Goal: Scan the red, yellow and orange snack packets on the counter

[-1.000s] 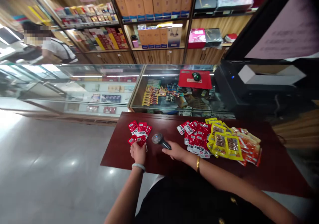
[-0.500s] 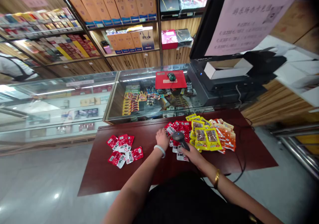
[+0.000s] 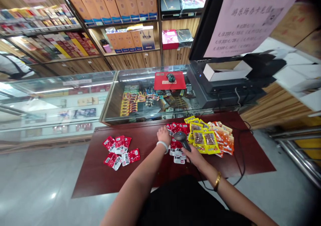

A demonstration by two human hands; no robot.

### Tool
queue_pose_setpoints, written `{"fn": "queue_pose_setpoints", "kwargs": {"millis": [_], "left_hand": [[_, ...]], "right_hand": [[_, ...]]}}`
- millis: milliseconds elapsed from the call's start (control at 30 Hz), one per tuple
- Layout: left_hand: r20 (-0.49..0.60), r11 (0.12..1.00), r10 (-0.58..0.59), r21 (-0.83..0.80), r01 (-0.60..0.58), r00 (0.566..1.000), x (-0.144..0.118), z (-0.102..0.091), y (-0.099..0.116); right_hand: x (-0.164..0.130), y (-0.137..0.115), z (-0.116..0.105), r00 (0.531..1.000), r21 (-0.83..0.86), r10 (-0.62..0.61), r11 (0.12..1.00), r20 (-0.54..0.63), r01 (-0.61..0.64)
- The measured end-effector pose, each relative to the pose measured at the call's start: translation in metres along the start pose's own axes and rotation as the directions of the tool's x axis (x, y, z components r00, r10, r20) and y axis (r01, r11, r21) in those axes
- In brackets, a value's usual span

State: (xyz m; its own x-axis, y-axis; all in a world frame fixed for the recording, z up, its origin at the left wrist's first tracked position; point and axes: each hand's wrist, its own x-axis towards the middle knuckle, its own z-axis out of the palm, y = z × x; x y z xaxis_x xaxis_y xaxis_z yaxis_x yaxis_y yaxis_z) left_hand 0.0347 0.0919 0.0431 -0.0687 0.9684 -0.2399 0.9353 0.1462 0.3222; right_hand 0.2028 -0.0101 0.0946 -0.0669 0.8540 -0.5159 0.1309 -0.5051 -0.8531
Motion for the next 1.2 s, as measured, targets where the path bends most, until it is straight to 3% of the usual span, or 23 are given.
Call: {"fn": "queue_pose_setpoints", "kwargs": {"millis": [133,267,367,500,700,867,1067,1200], "left_hand": [[0.076,0.999,0.001,-0.046,0.003,0.997,0.001,-0.004,-0.001],[0.126,0.973,-0.022,-0.226,0.05,0.992,-0.007,-0.005,-0.018],[0.105,0.892,-0.085,-0.436,0.123,0.991,-0.023,-0.004,-0.047],[0.042,0.725,-0.216,-0.662,0.189,0.975,-0.055,-0.003,-0.103],[0.002,0.595,-0.4,-0.76,0.261,0.917,-0.108,-0.014,-0.172],[-0.01,0.458,-0.521,-0.847,0.27,0.853,-0.148,-0.022,-0.204],[0.057,0.161,-0.645,-0.965,0.208,0.762,-0.18,-0.013,-0.239],[0.046,0.092,-0.707,-0.983,0.156,0.706,-0.189,-0.01,-0.263]], "right_hand": [[0.001,0.0,0.006,1.0,-0.017,-0.002,1.0,0.012,0.002],[-0.001,-0.003,0.015,0.999,-0.026,0.001,1.0,0.042,0.001],[-0.003,-0.006,0.025,0.997,-0.058,-0.02,0.998,0.069,0.024],[-0.005,-0.009,0.046,0.982,-0.122,-0.07,0.988,0.175,0.092],[-0.008,-0.027,0.102,0.924,-0.212,-0.078,0.963,0.374,0.168],[-0.006,-0.036,0.157,0.859,-0.252,-0.05,0.946,0.509,0.204],[-0.003,-0.032,0.21,0.789,-0.277,-0.042,0.924,0.613,0.264],[-0.004,-0.035,0.234,0.771,-0.303,-0.035,0.908,0.636,0.291]]}}
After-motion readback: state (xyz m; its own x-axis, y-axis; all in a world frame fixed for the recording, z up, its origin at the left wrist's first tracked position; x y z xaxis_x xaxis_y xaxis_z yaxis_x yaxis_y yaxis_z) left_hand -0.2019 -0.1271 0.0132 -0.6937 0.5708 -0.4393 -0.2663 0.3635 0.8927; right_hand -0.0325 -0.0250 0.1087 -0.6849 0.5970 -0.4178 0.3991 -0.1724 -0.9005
